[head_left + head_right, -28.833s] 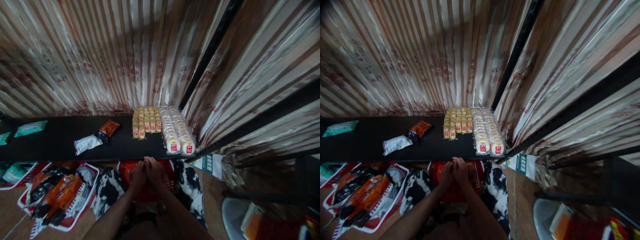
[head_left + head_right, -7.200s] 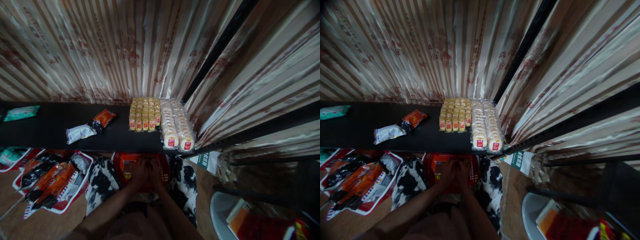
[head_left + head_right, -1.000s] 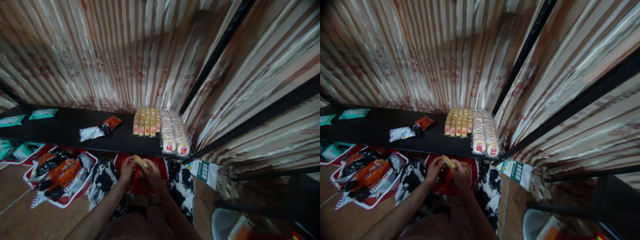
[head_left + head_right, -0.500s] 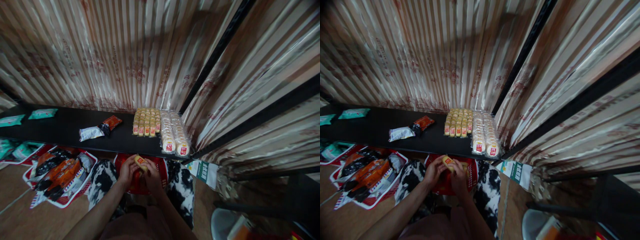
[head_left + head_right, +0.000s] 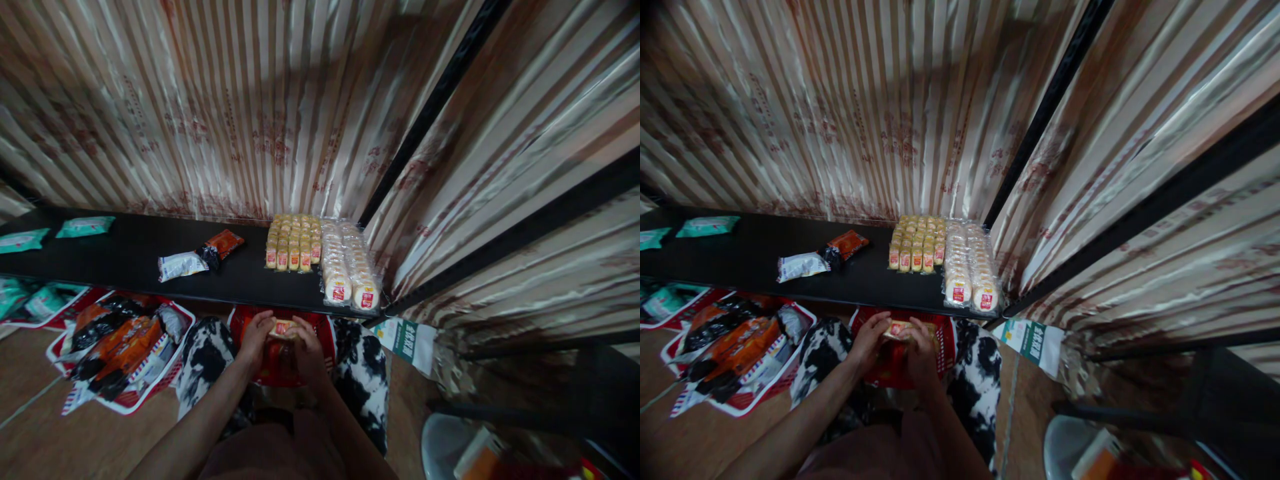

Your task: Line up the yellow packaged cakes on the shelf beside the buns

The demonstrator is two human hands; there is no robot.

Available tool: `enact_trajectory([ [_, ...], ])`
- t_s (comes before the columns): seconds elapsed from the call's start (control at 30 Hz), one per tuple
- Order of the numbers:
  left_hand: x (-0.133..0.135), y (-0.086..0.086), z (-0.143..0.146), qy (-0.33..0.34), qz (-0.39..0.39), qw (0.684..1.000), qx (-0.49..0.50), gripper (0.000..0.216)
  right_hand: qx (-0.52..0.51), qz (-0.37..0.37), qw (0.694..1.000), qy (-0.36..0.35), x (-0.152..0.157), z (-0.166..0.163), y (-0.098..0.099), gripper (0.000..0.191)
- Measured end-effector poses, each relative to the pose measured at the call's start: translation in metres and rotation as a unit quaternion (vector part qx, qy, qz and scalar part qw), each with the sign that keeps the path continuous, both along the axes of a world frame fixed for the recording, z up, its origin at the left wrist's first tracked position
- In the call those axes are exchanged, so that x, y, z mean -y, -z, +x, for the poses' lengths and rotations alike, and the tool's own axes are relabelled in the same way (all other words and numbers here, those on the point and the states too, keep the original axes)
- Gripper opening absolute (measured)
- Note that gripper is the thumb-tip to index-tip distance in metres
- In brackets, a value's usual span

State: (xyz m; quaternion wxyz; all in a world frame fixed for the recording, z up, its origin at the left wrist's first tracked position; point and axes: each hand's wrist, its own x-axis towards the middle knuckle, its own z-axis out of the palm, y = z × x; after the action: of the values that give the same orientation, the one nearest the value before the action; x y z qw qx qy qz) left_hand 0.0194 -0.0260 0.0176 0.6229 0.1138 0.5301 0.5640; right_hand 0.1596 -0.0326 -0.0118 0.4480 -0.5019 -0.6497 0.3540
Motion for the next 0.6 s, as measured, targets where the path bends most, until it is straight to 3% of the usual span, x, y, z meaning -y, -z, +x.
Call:
enact_trajectory([
  [0.4,0.015,-0.006,0.003,0.134,0.040,0.990,0.023,0.050,-0.068,-0.047,0.995,0.060,-0.020,0.002,-0.003,0.025],
  [0.6,0.006,-0.005,0.008,0.139,0.067,0.988,-0.007,0.048,-0.095,-0.066,0.991,0.063,-0.029,-0.005,-0.009,0.026],
])
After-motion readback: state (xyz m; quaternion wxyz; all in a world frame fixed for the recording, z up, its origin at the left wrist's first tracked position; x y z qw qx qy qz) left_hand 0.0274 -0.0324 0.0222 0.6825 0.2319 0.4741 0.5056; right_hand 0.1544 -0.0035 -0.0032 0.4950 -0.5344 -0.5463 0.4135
